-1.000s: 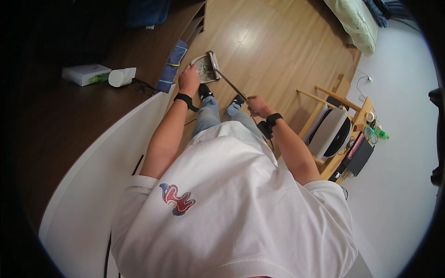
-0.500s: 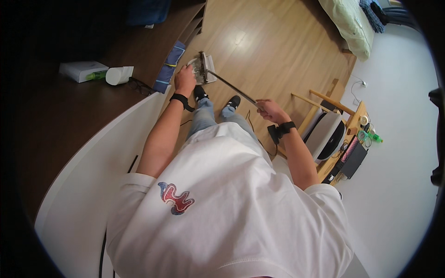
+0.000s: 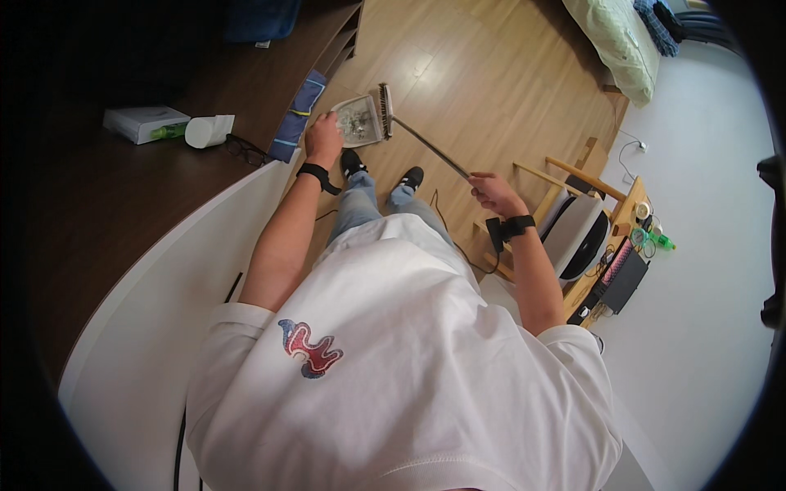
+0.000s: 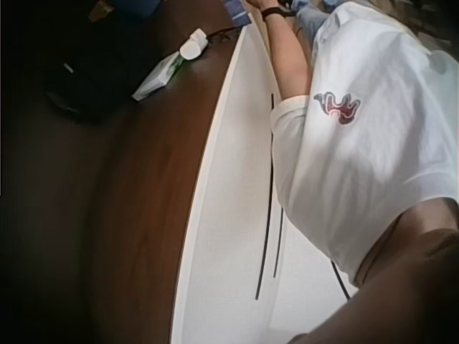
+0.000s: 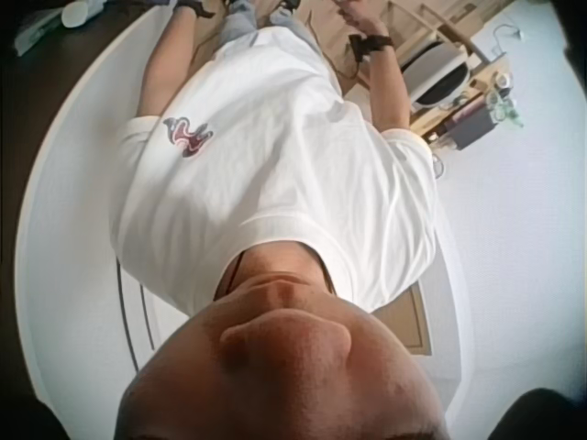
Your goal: The person sweeps a bedroom floor with a broom, gathering debris into a dustpan. They then switch to a mop and wipe the floor near the door and desk area.
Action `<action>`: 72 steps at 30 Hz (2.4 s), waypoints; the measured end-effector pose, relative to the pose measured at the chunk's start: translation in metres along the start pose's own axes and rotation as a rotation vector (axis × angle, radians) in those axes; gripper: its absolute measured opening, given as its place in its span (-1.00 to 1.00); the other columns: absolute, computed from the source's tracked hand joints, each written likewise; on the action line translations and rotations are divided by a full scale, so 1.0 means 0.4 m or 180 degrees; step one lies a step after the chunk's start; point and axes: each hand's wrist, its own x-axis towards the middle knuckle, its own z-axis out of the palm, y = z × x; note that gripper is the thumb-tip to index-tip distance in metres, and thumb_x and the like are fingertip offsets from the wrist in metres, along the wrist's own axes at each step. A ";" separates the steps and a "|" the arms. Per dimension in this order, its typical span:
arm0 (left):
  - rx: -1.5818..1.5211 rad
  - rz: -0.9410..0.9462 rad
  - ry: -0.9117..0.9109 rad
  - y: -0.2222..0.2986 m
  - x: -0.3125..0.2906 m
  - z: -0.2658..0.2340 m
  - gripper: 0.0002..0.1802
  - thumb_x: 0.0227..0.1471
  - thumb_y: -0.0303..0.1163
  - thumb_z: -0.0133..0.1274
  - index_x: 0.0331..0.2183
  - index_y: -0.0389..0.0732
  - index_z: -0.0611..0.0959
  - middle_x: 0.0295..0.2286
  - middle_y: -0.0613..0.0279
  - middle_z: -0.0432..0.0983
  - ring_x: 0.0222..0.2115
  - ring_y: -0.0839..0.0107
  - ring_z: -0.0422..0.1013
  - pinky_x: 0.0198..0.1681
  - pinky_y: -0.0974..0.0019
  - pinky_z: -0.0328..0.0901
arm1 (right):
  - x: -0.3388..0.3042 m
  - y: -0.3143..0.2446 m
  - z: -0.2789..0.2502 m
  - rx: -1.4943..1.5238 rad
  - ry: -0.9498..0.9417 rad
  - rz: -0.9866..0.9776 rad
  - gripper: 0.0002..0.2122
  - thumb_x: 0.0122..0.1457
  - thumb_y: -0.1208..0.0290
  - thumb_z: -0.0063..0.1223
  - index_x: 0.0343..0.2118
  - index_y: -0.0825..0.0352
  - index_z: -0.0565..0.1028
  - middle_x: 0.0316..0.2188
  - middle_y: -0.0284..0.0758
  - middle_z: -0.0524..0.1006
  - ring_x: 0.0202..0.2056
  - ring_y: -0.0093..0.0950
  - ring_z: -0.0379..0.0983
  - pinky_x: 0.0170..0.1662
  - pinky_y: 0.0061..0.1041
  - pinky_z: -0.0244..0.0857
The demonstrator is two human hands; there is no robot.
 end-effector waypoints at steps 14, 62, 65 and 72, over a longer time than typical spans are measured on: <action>-0.0413 -0.0040 0.0032 -0.038 -0.013 -0.014 -0.75 -0.15 -0.45 0.19 -0.34 -0.21 0.52 -0.34 0.07 0.50 -0.28 0.01 0.43 -0.24 0.06 0.32 | -0.078 -0.038 -0.034 -0.0117 -0.0113 0.0089 -0.62 0.15 0.46 -0.01 0.03 0.43 0.32 -0.58 -0.39 0.36 -0.72 -0.73 0.05 -0.72 -0.72 -0.11; -0.0209 -0.0018 -0.0072 -0.028 -0.003 0.002 -0.73 -0.14 -0.45 0.17 -0.29 -0.19 0.53 -0.31 0.06 0.48 -0.26 0.01 0.43 -0.23 0.06 0.34 | 0.215 0.027 0.292 -0.0825 -0.0134 -0.0277 -0.82 -0.03 0.62 -0.13 -0.73 0.46 0.30 -0.78 -0.24 0.33 -0.76 -0.42 0.32 -0.75 -0.37 0.14; -0.0183 -0.0090 -0.0131 -0.028 -0.003 0.007 -0.72 -0.14 -0.45 0.16 -0.28 -0.20 0.52 -0.29 0.05 0.47 -0.24 0.01 0.43 -0.22 0.06 0.34 | 0.176 0.004 0.323 -0.0629 -0.0050 -0.0184 -0.81 -0.04 0.62 -0.13 -0.75 0.44 0.27 -0.78 -0.25 0.32 -0.77 -0.44 0.29 -0.76 -0.37 0.10; -0.0226 -0.0084 -0.0111 -0.019 -0.008 0.015 -0.72 -0.12 -0.44 0.15 -0.27 -0.21 0.51 -0.29 0.03 0.46 -0.24 -0.01 0.43 -0.20 0.05 0.33 | 0.179 -0.021 0.333 -0.1214 -0.0083 -0.0360 -0.79 -0.05 0.62 -0.17 -0.78 0.46 0.30 -0.79 -0.21 0.33 -0.77 -0.42 0.29 -0.75 -0.38 0.10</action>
